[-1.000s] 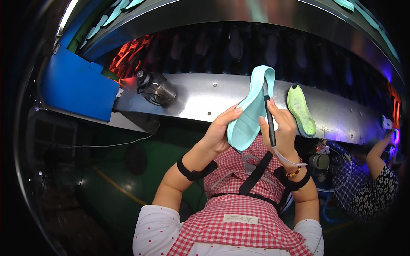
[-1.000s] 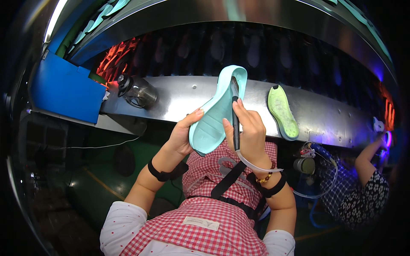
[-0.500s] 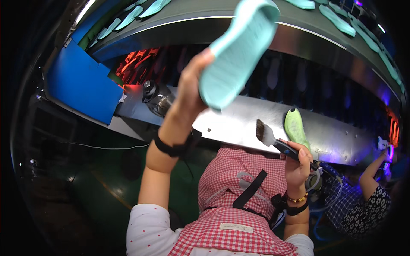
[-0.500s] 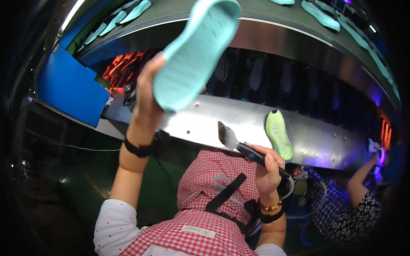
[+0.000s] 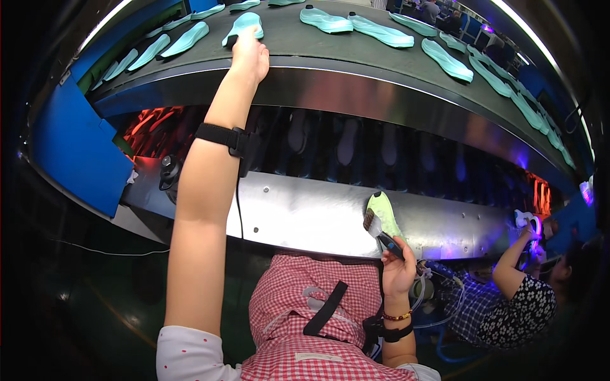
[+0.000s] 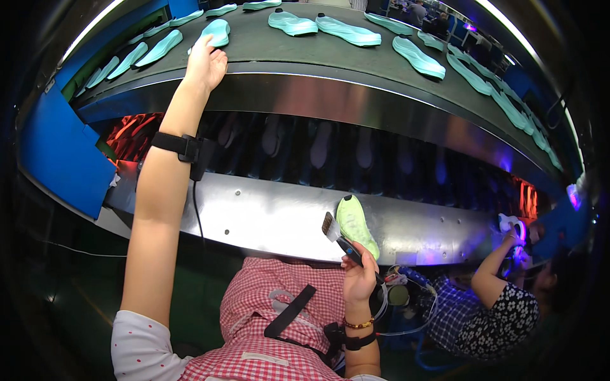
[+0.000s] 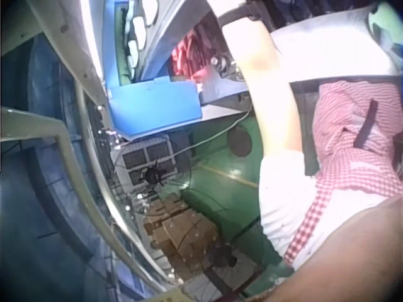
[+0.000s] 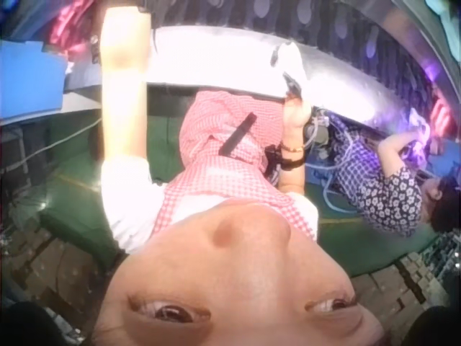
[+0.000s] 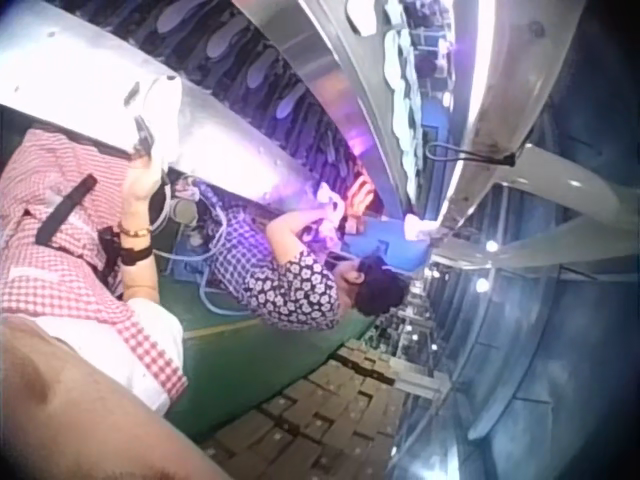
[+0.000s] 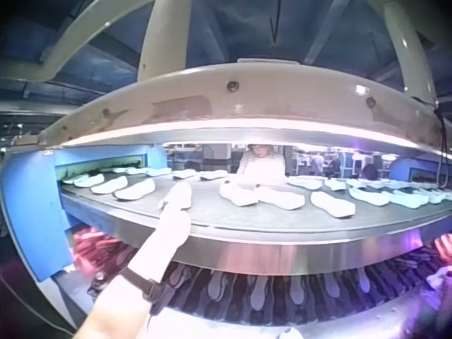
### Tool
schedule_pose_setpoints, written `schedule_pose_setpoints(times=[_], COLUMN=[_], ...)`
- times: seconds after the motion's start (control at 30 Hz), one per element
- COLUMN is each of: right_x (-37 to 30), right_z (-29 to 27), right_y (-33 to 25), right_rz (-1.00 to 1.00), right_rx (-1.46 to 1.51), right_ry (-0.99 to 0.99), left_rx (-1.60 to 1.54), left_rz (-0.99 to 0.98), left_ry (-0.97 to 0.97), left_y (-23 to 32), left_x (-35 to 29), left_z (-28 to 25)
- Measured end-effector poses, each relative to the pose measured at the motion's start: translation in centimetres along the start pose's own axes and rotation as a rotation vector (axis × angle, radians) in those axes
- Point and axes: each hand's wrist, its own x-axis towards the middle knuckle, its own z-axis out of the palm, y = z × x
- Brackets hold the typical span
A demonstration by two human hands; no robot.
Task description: Applying a liquid primer or glue to turquoise shoe soles using a brush in a manufacturing setting.
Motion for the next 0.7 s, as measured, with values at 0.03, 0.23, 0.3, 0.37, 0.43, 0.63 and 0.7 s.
schedule_pose_setpoints(times=[0.03, 0.23, 0.3, 0.37, 0.43, 0.63, 0.7], right_x=[0.0, 0.7, 0.7, 0.6, 0.7, 0.9, 1.0], right_z=[-0.2, 0.1, 0.4, 0.4, 0.5, 0.4, 0.4], right_y=[0.1, 1.4, 1.7, 2.0, 2.2, 2.7, 2.8], right_rz=[-0.001, 0.061, 0.082, 0.096, 0.109, 0.125, 0.135], right_rx=[-0.003, 0.076, 0.077, 0.072, 0.083, 0.056, 0.046], right_ry=[-0.004, 0.030, 0.033, 0.029, 0.040, 0.079, 0.086], left_rx=[0.200, 1.578, 1.836, 1.845, 1.853, 1.852, 1.822], left_rz=[0.047, 0.280, 0.265, 0.223, 0.176, 0.139, 0.104], left_ry=[-0.053, -0.385, -0.407, -0.419, -0.436, -0.406, -0.398], left_y=[-0.1, -2.9, -3.5, -3.7, -3.8, -5.1, -5.8], left_x=[-0.1, -1.8, -2.8, -2.4, -1.7, 0.0, 0.8], left_z=[0.3, 4.1, 5.4, 6.0, 6.3, 7.4, 7.8])
